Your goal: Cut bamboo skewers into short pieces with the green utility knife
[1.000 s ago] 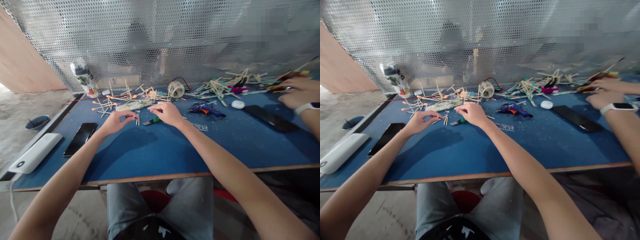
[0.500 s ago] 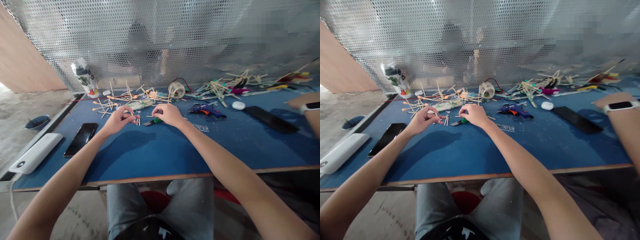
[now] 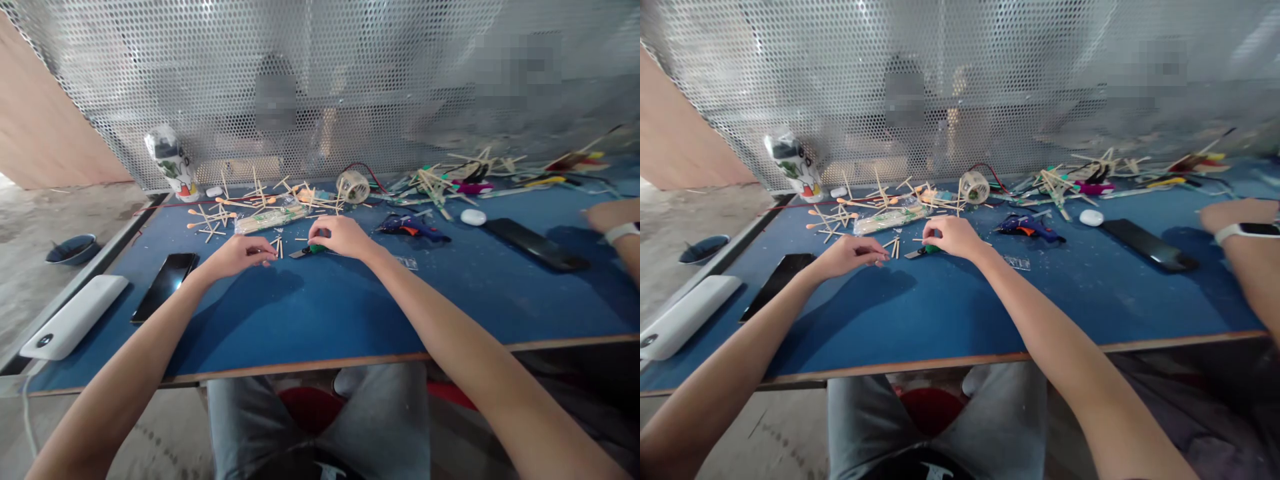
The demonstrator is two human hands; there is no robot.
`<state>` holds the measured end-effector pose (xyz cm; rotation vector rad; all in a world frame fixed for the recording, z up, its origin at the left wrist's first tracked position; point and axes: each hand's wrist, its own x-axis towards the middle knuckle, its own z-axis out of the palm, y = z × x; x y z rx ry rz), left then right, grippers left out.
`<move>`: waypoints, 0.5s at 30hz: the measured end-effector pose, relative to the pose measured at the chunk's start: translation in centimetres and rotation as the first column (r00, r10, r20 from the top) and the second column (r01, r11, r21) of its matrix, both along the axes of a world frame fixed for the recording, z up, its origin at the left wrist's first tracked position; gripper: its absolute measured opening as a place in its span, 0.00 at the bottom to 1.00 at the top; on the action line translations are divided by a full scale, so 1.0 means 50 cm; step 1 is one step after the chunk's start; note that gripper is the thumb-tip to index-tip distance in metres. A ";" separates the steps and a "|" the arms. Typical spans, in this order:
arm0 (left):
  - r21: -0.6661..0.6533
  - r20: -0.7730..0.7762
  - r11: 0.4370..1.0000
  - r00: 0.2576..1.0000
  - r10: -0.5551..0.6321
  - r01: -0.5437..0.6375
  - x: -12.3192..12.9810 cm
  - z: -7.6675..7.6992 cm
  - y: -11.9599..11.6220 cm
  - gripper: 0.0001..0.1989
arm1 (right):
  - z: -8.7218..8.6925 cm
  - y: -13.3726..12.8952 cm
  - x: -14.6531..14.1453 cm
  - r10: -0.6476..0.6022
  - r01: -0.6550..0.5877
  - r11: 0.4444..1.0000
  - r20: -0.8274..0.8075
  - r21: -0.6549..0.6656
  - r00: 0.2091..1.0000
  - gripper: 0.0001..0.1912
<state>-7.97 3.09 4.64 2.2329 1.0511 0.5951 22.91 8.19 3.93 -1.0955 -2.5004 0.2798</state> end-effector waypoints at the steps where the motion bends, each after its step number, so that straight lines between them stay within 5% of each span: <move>1: 0.026 -0.029 1.000 1.000 -0.007 0.008 -0.003 0.006 0.000 0.12 | 0.003 0.000 0.001 0.012 -0.012 1.000 0.011 -0.010 1.000 0.16; 6: 0.141 -0.133 0.989 0.991 -0.015 0.034 -0.004 0.035 -0.005 0.11 | 0.017 0.006 0.017 0.098 -0.090 0.992 0.101 -0.085 0.990 0.25; 8: 0.175 -0.144 0.984 0.989 -0.014 0.039 0.012 0.037 -0.013 0.15 | 0.016 0.011 0.021 0.111 -0.097 0.989 0.124 -0.111 0.986 0.23; 12: 0.238 -0.243 0.955 0.963 -0.116 0.176 0.057 0.023 -0.047 0.07 | 0.013 0.018 0.016 0.144 -0.128 0.982 0.112 -0.139 0.983 0.12; 15: 0.262 -0.298 0.923 0.933 -0.201 0.282 0.071 0.009 -0.072 0.10 | 0.040 0.014 0.019 0.090 -0.083 0.988 0.045 -0.129 0.995 0.12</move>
